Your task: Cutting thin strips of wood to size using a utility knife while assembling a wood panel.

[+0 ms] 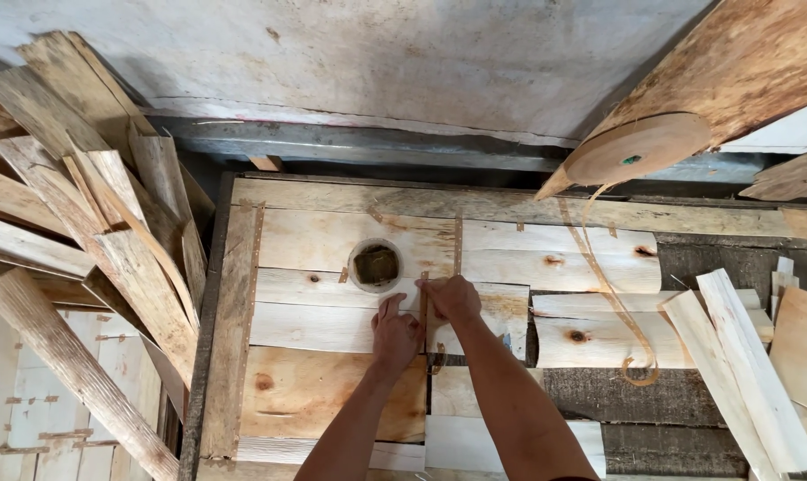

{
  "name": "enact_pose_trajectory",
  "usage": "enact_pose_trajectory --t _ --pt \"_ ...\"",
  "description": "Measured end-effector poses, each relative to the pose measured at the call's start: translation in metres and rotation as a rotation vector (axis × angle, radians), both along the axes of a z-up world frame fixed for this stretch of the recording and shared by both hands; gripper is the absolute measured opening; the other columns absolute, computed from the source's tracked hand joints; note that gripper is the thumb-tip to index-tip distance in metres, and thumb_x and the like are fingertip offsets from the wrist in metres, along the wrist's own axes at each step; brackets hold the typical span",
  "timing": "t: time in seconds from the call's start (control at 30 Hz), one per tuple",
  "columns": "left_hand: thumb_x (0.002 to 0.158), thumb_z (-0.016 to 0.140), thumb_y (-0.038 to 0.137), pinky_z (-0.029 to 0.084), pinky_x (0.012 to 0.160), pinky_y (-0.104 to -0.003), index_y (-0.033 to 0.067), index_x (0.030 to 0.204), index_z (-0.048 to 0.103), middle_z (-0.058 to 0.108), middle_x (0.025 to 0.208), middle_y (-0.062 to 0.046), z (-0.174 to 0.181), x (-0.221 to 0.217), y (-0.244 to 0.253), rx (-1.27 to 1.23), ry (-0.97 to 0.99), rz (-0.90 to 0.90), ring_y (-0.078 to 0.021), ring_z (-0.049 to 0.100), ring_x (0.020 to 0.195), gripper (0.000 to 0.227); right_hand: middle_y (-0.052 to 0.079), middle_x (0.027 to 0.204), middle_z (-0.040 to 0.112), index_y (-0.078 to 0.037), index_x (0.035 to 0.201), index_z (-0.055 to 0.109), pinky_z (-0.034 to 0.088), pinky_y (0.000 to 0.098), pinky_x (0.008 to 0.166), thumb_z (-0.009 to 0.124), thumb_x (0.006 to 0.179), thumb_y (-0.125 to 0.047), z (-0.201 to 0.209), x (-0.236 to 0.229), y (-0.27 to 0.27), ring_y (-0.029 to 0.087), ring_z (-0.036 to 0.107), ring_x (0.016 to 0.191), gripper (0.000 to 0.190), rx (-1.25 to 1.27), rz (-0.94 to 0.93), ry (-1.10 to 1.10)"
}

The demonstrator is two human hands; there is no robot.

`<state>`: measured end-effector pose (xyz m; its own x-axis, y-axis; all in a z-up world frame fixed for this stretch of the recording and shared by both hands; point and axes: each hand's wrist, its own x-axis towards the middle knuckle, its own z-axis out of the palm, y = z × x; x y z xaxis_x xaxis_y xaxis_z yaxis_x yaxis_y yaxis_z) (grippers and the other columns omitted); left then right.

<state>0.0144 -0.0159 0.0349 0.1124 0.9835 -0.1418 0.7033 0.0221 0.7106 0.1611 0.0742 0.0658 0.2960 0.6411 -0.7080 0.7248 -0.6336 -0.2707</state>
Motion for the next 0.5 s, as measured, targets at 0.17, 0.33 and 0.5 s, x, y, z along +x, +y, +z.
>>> enact_pose_trajectory --t 0.17,0.33,0.5 --pt "0.078 0.074 0.009 0.030 0.113 -0.050 0.0018 0.073 0.074 0.048 0.149 -0.014 0.006 -0.001 0.002 -0.023 0.003 -0.009 -0.0314 0.035 0.144 0.009 0.005 0.059 0.068 -0.008 0.066 0.068 0.057 0.0359 0.058 0.074 0.072 -0.081 0.001 -0.001 -0.003 0.019 0.070 0.057 0.074 0.012 -0.017 0.020" --pt "0.078 0.075 0.009 0.030 0.113 -0.050 0.0024 0.074 0.074 0.048 0.149 -0.014 0.005 0.000 0.001 -0.025 0.017 -0.015 -0.0310 0.035 0.144 0.008 0.004 0.058 0.068 -0.008 0.068 0.070 0.056 0.0361 0.057 0.075 0.071 -0.080 0.002 -0.002 -0.004 0.019 0.069 0.055 0.072 0.039 -0.043 0.032" --pt "0.079 0.075 0.011 0.030 0.113 -0.050 0.0021 0.074 0.075 0.048 0.149 -0.015 0.005 -0.001 0.000 -0.022 0.014 -0.020 -0.0311 0.035 0.143 0.010 0.012 0.078 0.074 -0.004 0.084 0.072 0.060 0.0404 0.070 0.072 0.073 -0.083 -0.008 -0.002 -0.008 0.024 0.074 0.076 0.079 0.071 0.013 -0.034"
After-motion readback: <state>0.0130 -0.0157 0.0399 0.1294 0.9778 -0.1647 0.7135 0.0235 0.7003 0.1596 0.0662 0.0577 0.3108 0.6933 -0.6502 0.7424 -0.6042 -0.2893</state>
